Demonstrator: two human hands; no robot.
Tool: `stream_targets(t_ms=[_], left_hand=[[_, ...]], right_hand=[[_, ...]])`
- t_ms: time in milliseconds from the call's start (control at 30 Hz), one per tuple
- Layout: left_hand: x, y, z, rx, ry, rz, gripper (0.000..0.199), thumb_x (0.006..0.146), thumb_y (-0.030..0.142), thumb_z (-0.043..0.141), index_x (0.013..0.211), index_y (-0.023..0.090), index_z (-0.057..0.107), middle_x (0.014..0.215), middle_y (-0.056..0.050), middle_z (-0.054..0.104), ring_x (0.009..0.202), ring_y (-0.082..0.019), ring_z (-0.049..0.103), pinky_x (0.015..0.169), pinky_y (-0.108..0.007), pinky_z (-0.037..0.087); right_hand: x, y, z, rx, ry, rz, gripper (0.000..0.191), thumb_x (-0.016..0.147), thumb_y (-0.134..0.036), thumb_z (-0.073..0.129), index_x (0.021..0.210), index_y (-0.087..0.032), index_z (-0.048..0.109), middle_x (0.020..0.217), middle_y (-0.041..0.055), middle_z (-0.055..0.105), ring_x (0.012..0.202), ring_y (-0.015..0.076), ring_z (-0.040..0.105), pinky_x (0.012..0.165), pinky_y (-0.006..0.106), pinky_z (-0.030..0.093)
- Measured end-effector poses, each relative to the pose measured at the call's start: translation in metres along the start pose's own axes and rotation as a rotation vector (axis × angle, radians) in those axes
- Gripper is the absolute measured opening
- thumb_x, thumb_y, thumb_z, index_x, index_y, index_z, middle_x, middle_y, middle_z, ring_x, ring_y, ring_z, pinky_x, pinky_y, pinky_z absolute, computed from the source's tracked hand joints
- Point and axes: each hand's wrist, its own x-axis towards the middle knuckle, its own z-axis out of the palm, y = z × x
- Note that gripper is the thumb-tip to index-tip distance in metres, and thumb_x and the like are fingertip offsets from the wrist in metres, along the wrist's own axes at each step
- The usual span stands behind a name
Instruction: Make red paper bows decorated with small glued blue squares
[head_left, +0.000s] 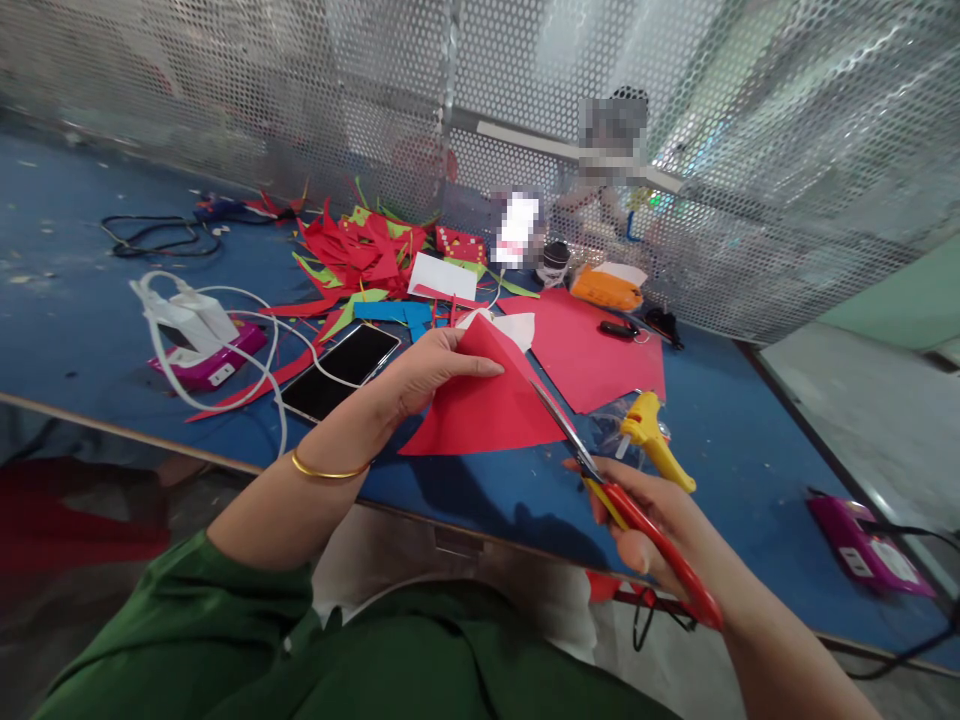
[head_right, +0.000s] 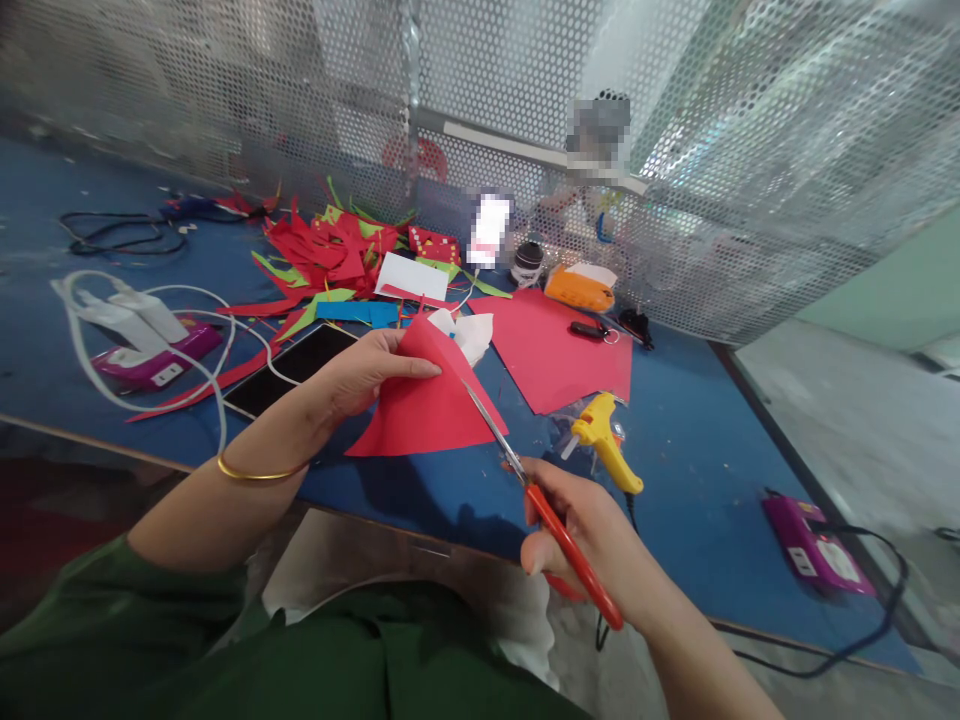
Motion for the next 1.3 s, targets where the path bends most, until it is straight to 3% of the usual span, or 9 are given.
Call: stream_targets(t_ms=[200,367,533,800,1067,1300], left_hand=[[0.000,-0.003,0.002,0.006,0.001,-0.023,0.032,0.054,0.025,0.092,0.082,0.018,0.079,0.085,-0.005,0.079,0.077,-0.021,0.073,0.082,-0.035,0.058],[-0.002,-0.002,0.004,-0.006,-0.005,-0.041,0.031,0.054,0.023,0.092,0.081,0.017,0.078,0.082,-0.005,0.079,0.074,-0.020,0.072,0.080,-0.034,0.058],[-0.002,-0.002,0.005,-0.012,0.000,-0.051,0.032,0.053,0.024,0.092,0.081,0.017,0.078,0.082,-0.005,0.078,0.074,-0.020,0.072,0.081,-0.036,0.058],[-0.001,-0.003,0.003,0.007,-0.022,-0.038,0.032,0.053,0.025,0.092,0.081,0.017,0.078,0.084,-0.005,0.079,0.075,-0.021,0.072,0.082,-0.037,0.058],[-0.002,-0.002,0.004,-0.030,-0.024,-0.069,0.030,0.055,0.022,0.091,0.082,0.017,0.078,0.084,-0.006,0.079,0.077,-0.021,0.073,0.084,-0.037,0.057],[-0.002,-0.002,0.004,-0.014,-0.022,-0.072,0.029,0.057,0.021,0.090,0.083,0.016,0.079,0.082,-0.005,0.078,0.075,-0.019,0.072,0.078,-0.033,0.058]], right_hand=[[0.005,-0.004,0.002,-0.121,0.029,-0.086,0.091,0.060,-0.090,0.053,0.118,-0.022,0.067,0.072,-0.0001,0.050,0.061,0.0146,0.042,0.052,0.027,0.034],[0.008,-0.005,0.004,-0.146,0.021,-0.102,0.088,0.066,-0.088,0.051,0.121,-0.020,0.065,0.070,-0.0021,0.042,0.060,0.0132,0.034,0.052,0.027,0.027],[0.010,-0.002,0.007,-0.086,0.026,-0.070,0.081,0.069,-0.085,0.056,0.115,-0.019,0.065,0.065,-0.0047,0.032,0.057,0.0116,0.029,0.047,0.025,0.023],[0.011,0.010,0.007,-0.068,0.060,0.002,0.078,0.068,-0.080,0.064,0.117,-0.019,0.065,0.067,-0.0050,0.029,0.059,0.0112,0.025,0.049,0.027,0.022],[0.009,0.010,0.006,-0.114,0.065,-0.042,0.081,0.068,-0.085,0.059,0.116,-0.020,0.066,0.064,-0.0048,0.033,0.056,0.0117,0.029,0.049,0.027,0.023],[0.008,0.003,0.005,-0.178,0.038,-0.073,0.092,0.059,-0.094,0.049,0.114,-0.022,0.064,0.074,-0.0004,0.052,0.061,0.0141,0.042,0.053,0.027,0.033]])
